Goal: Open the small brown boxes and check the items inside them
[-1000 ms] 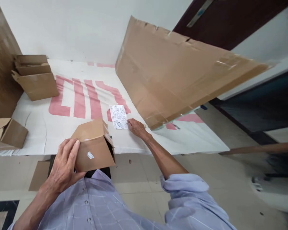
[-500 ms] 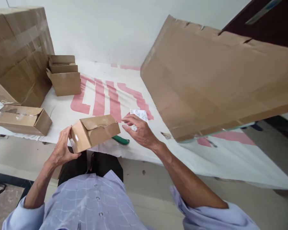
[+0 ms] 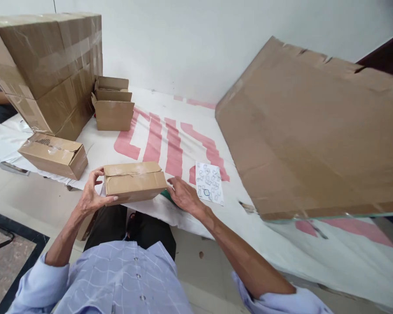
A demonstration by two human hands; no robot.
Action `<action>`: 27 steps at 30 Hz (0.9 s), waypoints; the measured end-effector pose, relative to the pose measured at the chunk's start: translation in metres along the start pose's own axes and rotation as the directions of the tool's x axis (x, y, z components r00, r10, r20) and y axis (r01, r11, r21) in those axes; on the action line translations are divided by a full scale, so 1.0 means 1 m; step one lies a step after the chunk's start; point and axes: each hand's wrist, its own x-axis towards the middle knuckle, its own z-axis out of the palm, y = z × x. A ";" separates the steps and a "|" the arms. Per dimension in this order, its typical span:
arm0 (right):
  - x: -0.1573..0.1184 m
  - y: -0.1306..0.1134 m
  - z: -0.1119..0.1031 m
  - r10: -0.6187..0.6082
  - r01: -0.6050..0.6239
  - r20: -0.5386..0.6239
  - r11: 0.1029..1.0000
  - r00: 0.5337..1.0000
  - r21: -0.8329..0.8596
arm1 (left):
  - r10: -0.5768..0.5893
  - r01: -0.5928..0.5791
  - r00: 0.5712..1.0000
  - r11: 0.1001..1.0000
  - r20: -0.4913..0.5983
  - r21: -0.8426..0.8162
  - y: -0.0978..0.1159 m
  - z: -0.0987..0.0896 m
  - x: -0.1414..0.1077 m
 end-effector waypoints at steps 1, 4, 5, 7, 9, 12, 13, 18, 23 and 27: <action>-0.008 0.005 0.008 0.032 -0.027 0.068 0.997 0.997 -0.066 | 0.003 -0.003 1.000 1.000 0.005 -0.002 0.000 0.000 0.000; -0.028 0.017 0.027 0.082 -0.057 0.145 0.983 0.986 -0.174 | 0.012 -0.012 1.000 1.000 0.020 -0.014 0.000 0.000 0.000; -0.032 0.020 0.031 0.087 -0.063 0.129 0.982 0.988 -0.179 | 0.018 -0.018 1.000 1.000 0.023 -0.024 0.000 0.000 0.000; -0.034 0.025 0.033 0.114 -0.103 0.072 0.985 0.991 -0.136 | 0.033 -0.032 0.999 0.998 0.024 -0.047 -0.001 0.000 0.001; -0.031 0.028 0.024 0.194 -0.194 0.000 0.981 0.981 -0.008 | 0.052 -0.050 0.998 0.998 0.034 -0.047 -0.002 -0.001 0.002; -0.020 0.022 -0.009 0.302 -0.253 -0.105 0.909 0.948 0.332 | 0.088 -0.088 0.993 0.996 0.073 -0.001 -0.002 -0.003 0.004; -0.016 0.016 -0.024 0.291 -0.216 -0.116 0.877 0.950 0.430 | 0.099 -0.101 0.991 0.995 0.088 0.015 -0.002 -0.004 0.005; -0.004 -0.048 -0.096 -0.184 0.197 -0.076 0.848 0.980 0.492 | 0.122 -0.131 0.983 0.989 0.133 0.061 -0.001 -0.008 0.005; 0.021 -0.107 -0.119 -0.519 0.496 0.005 0.819 0.855 0.288 | 0.137 -0.147 0.979 0.987 0.154 0.058 -0.004 -0.007 0.004; 0.041 -0.128 -0.119 -0.561 0.562 0.104 0.827 0.822 0.022 | 0.136 -0.147 0.976 0.988 0.168 0.057 -0.003 -0.007 0.005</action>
